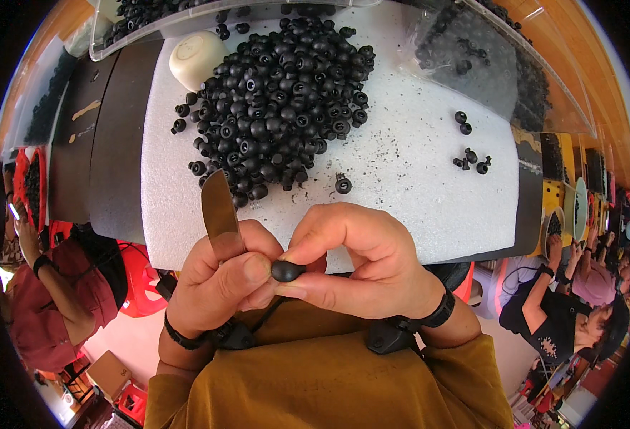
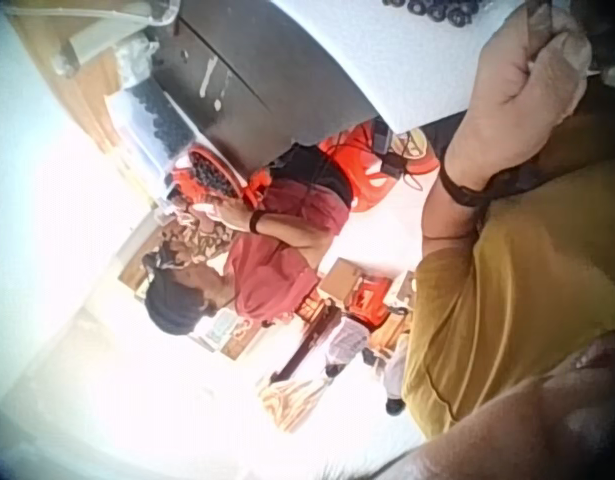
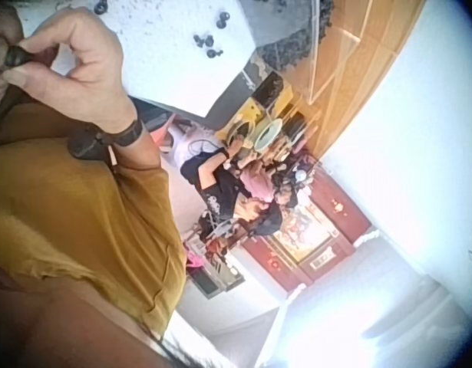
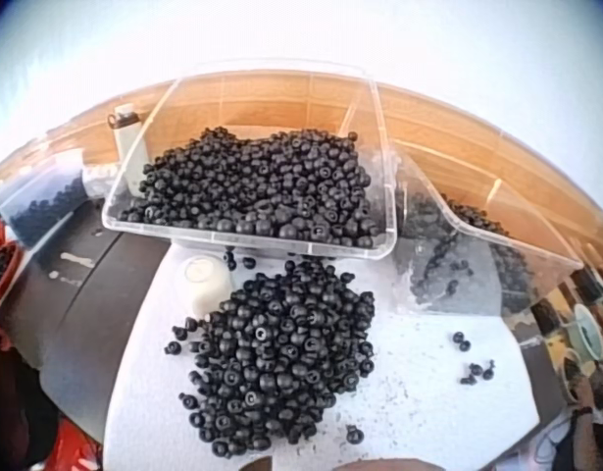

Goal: Trimming excess flash material from small black plastic or rubber components using a handheld knife.

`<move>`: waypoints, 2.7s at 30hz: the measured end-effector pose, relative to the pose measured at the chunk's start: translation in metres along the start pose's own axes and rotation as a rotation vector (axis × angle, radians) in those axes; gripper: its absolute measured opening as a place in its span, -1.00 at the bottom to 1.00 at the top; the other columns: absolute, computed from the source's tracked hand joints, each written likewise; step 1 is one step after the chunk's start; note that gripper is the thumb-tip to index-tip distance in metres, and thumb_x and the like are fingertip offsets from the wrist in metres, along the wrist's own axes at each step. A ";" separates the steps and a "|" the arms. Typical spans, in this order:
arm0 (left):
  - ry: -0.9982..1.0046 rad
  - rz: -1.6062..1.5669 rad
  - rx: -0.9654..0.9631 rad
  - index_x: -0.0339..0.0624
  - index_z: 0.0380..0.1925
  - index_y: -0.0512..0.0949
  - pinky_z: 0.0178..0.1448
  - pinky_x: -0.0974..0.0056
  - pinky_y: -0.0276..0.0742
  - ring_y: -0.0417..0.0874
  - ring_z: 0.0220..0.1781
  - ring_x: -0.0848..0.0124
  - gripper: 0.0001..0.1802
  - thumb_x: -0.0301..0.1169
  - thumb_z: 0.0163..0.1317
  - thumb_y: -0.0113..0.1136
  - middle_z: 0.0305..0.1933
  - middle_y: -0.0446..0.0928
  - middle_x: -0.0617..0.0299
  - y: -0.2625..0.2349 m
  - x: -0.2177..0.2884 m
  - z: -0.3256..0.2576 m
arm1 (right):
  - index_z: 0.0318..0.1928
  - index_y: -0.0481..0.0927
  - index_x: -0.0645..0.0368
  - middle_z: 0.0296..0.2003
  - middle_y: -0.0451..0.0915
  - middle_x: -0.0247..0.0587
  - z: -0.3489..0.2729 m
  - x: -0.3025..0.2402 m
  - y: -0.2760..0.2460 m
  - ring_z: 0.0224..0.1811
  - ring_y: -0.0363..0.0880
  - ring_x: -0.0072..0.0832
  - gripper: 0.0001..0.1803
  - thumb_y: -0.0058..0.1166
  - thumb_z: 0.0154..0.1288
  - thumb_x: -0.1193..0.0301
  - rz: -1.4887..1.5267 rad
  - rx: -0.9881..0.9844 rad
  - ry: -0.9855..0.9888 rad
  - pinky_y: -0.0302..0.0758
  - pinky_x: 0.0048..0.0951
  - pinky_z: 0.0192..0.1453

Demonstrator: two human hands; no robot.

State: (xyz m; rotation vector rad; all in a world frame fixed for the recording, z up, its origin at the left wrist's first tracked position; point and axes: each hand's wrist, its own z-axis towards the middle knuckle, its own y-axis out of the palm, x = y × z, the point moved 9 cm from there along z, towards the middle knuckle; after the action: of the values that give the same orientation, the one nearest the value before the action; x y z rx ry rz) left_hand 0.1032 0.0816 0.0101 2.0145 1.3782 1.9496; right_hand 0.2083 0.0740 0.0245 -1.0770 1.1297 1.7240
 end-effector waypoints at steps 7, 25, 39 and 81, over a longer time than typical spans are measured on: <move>-0.020 0.081 0.122 -0.25 -0.27 0.43 -0.37 0.52 0.17 0.20 -0.44 0.70 -0.85 -0.40 0.38 -0.05 -0.48 0.28 0.46 -0.012 -0.011 -0.002 | -0.21 0.55 0.25 -0.35 0.57 -0.27 0.008 -0.011 -0.007 -0.38 0.48 -0.62 -0.74 0.25 0.06 0.66 -0.115 0.083 0.009 0.40 -0.61 -0.25; -0.017 0.047 0.155 -0.25 -0.26 0.41 -0.48 0.53 0.12 0.18 -0.53 0.70 -0.84 -0.36 0.37 -0.01 -0.51 0.27 0.45 -0.033 -0.019 -0.008 | 0.01 0.53 0.20 -0.13 0.56 -0.27 0.093 -0.087 -0.061 -0.37 0.44 -0.61 -0.65 0.14 0.17 0.53 -1.065 0.345 -0.386 0.40 -0.59 -0.23; -0.045 0.102 0.190 -0.24 -0.28 0.42 -0.42 0.56 0.14 0.20 -0.49 0.71 -0.84 -0.36 0.37 0.01 -0.44 0.30 0.45 -0.033 -0.020 -0.006 | -0.30 0.51 0.19 -0.36 0.50 -0.13 0.024 -0.021 -0.034 -0.31 0.49 -0.13 -0.83 0.18 0.06 0.48 -1.224 0.120 0.047 0.44 -0.26 -0.25; 0.168 0.623 0.359 -0.26 -0.31 0.42 -0.43 0.43 0.34 0.41 -0.53 0.54 -0.91 -0.47 0.28 0.07 -0.48 0.43 0.30 -0.004 0.017 0.005 | -0.12 0.45 0.27 -0.25 0.53 -0.17 -0.006 -0.026 -0.014 -0.29 0.52 -0.50 -0.66 0.20 0.06 0.66 -0.266 0.083 -0.080 0.44 -0.50 -0.16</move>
State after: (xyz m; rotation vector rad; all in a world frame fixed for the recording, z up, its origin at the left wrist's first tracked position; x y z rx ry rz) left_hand 0.1023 0.0970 0.0198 2.7751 1.3159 2.2658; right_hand 0.2314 0.0680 0.0436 -1.0464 0.9525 1.4864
